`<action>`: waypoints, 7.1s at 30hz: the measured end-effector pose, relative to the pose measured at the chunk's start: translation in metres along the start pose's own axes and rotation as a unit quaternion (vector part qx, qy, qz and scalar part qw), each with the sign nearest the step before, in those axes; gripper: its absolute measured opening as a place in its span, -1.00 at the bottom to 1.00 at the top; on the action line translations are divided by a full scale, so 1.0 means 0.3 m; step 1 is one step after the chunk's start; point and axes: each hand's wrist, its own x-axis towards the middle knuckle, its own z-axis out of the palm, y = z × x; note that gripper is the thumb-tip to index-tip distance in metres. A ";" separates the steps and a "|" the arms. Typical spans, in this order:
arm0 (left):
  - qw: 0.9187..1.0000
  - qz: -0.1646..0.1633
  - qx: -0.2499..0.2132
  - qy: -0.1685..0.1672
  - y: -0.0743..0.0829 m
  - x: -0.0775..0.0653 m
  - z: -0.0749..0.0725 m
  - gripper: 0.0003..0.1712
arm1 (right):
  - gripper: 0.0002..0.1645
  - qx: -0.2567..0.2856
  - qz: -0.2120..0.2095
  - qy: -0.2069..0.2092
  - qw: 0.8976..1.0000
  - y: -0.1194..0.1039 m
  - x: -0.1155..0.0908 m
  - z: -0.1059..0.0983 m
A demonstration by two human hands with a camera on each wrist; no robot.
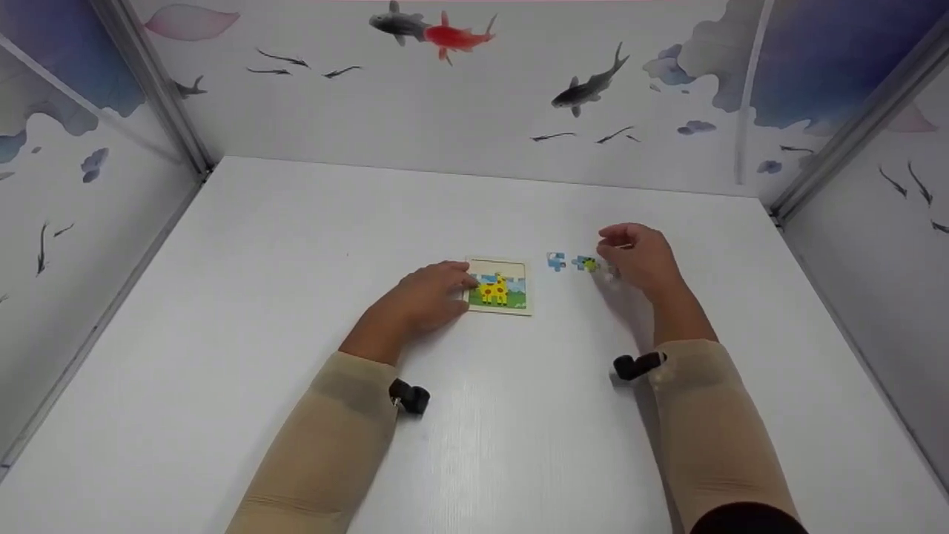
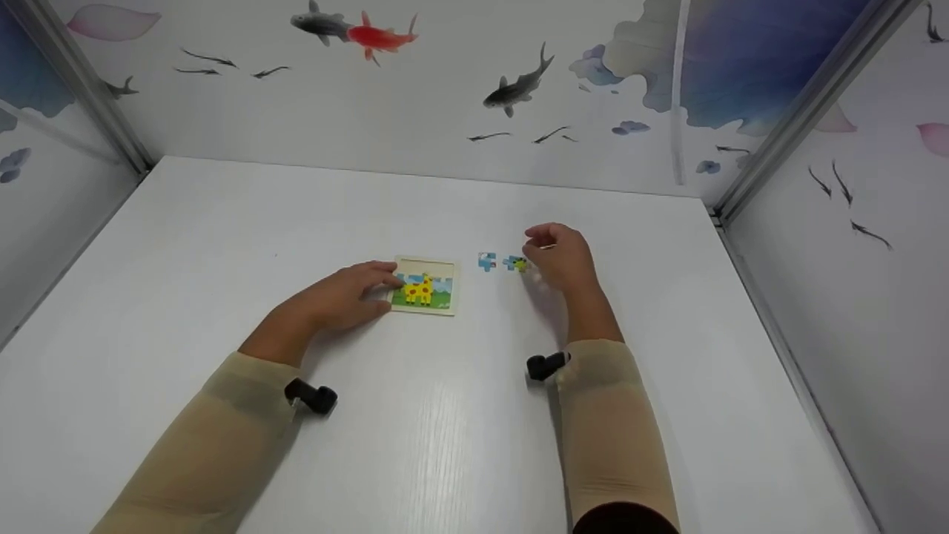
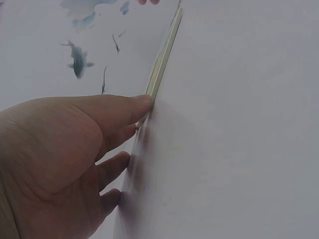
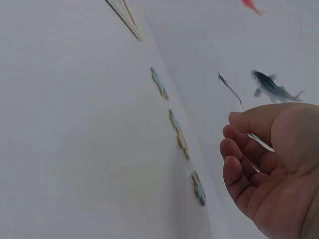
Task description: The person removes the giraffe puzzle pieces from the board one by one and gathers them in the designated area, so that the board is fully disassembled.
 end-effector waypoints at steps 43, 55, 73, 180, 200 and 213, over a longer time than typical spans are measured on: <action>1.000 0.012 -0.010 0.004 -0.008 0.008 -0.013 -0.66 | -0.68 -0.038 -0.102 -0.175 0.979 -0.290 -0.075 0.391; 0.999 0.031 -0.014 0.015 -0.017 0.009 -0.016 -0.71 | -0.55 -0.091 -0.129 -0.202 0.966 -0.279 -0.073 0.421; 0.999 0.042 -0.023 0.016 -0.013 0.002 -0.020 -0.71 | -0.48 -0.117 -0.148 -0.216 0.958 -0.287 -0.083 0.427; 1.000 -0.003 -0.029 0.003 -0.005 0.004 -0.008 -0.61 | -0.52 -0.042 -0.051 -0.137 0.988 -0.166 -0.052 0.187; 1.000 0.004 -0.020 0.009 0.001 -0.006 -0.015 -0.62 | -0.58 -0.041 -0.103 -0.195 0.974 -0.236 -0.069 0.348; 1.000 0.007 -0.012 0.003 -0.002 -0.003 -0.014 -0.61 | -0.48 -0.062 -0.093 -0.200 0.973 -0.231 -0.078 0.363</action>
